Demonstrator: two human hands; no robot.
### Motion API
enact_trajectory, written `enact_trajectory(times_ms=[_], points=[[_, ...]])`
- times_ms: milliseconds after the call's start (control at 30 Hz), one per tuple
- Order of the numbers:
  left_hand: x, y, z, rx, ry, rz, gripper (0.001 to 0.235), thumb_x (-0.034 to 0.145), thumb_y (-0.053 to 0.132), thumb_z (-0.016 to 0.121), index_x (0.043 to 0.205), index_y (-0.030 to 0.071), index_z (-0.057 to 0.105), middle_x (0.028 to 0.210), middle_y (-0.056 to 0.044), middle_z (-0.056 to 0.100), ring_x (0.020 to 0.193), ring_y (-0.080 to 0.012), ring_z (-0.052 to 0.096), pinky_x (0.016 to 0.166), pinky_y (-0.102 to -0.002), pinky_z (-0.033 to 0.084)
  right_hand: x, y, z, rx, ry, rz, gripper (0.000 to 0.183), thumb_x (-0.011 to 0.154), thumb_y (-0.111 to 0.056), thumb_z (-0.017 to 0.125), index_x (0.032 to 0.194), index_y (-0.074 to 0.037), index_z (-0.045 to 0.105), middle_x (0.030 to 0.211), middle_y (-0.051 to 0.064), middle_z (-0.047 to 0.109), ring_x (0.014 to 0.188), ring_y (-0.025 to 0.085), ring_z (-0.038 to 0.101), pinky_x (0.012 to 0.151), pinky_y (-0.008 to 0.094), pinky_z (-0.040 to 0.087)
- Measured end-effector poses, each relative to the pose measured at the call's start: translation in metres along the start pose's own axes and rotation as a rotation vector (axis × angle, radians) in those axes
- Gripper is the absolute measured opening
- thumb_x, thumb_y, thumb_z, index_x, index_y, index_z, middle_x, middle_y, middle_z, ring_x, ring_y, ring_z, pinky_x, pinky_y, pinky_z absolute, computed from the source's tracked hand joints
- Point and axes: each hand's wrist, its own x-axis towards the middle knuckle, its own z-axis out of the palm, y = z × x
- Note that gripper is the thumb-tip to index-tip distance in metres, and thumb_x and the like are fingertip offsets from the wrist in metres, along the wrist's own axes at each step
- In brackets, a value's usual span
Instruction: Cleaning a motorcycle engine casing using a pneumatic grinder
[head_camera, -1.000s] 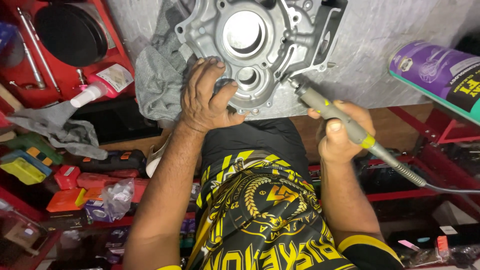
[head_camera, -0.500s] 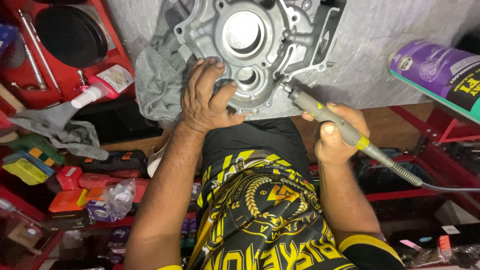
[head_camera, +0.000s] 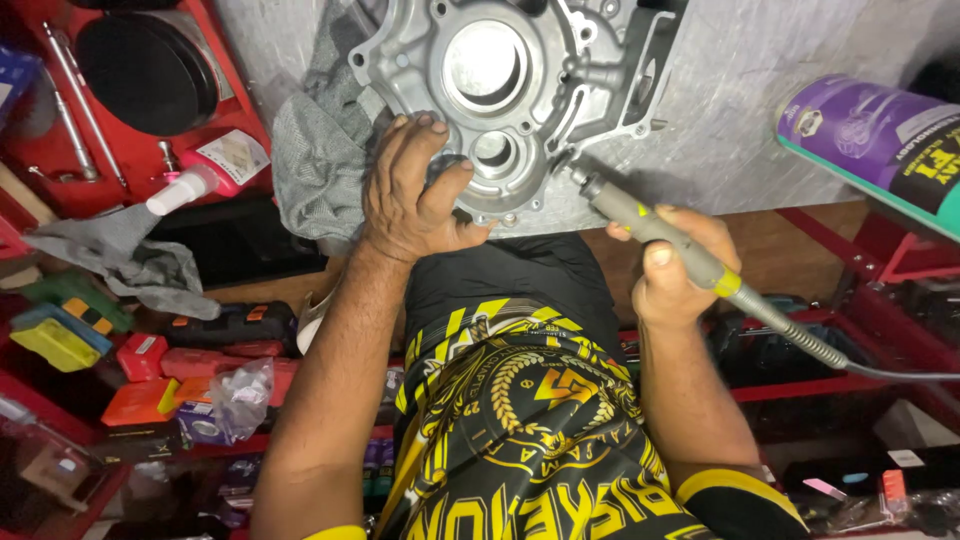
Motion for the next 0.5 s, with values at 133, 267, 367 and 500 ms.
enact_trajectory(times_ms=[133, 267, 367, 500], points=[[-0.004, -0.004, -0.003, -0.080, -0.027, 0.039, 0.057, 0.101, 0.068, 0.043, 0.119, 0.017, 0.062, 0.132, -0.018, 0.061, 0.115, -0.0412, 0.064, 0.103, -0.054, 0.054, 0.012, -0.025, 0.010, 0.013, 0.105, -0.031, 0.046, 0.088, -0.036, 0.075, 0.102, 0.006, 0.066, 0.096, 0.019, 0.067, 0.087, 0.019, 0.064, 0.077, 0.036, 0.053], [-0.013, -0.011, 0.003, -0.041, -0.048, 0.048, 0.064, 0.095, 0.073, 0.052, 0.120, 0.015, 0.059, 0.134, -0.025, 0.059, 0.118, -0.0450, 0.063, 0.100, -0.059, 0.052, 0.014, -0.049, 0.014, 0.272, 0.067, 0.163, 0.036, 0.086, -0.022, 0.076, 0.107, 0.005, 0.067, 0.081, 0.020, 0.072, 0.073, 0.025, 0.075, 0.066, 0.037, 0.063], [-0.017, 0.002, -0.016, -0.041, -0.041, 0.022, 0.068, 0.091, 0.073, 0.060, 0.123, 0.013, 0.056, 0.142, -0.025, 0.053, 0.130, -0.0471, 0.053, 0.104, -0.062, 0.046, 0.013, -0.056, 0.023, 0.350, 0.074, 0.131, 0.036, 0.077, -0.015, 0.083, 0.104, 0.006, 0.072, 0.077, 0.022, 0.073, 0.070, 0.027, 0.076, 0.061, 0.039, 0.063], [0.022, 0.059, -0.077, 0.046, 0.016, 0.276, 0.060, 0.095, 0.052, 0.063, 0.138, 0.012, 0.049, 0.145, -0.025, 0.044, 0.138, -0.0487, 0.040, 0.114, -0.066, 0.034, 0.020, -0.083, 0.051, 0.379, 0.057, 0.144, 0.031, 0.076, -0.013, 0.087, 0.103, 0.000, 0.079, 0.081, 0.017, 0.077, 0.074, 0.016, 0.071, 0.062, 0.033, 0.060]])
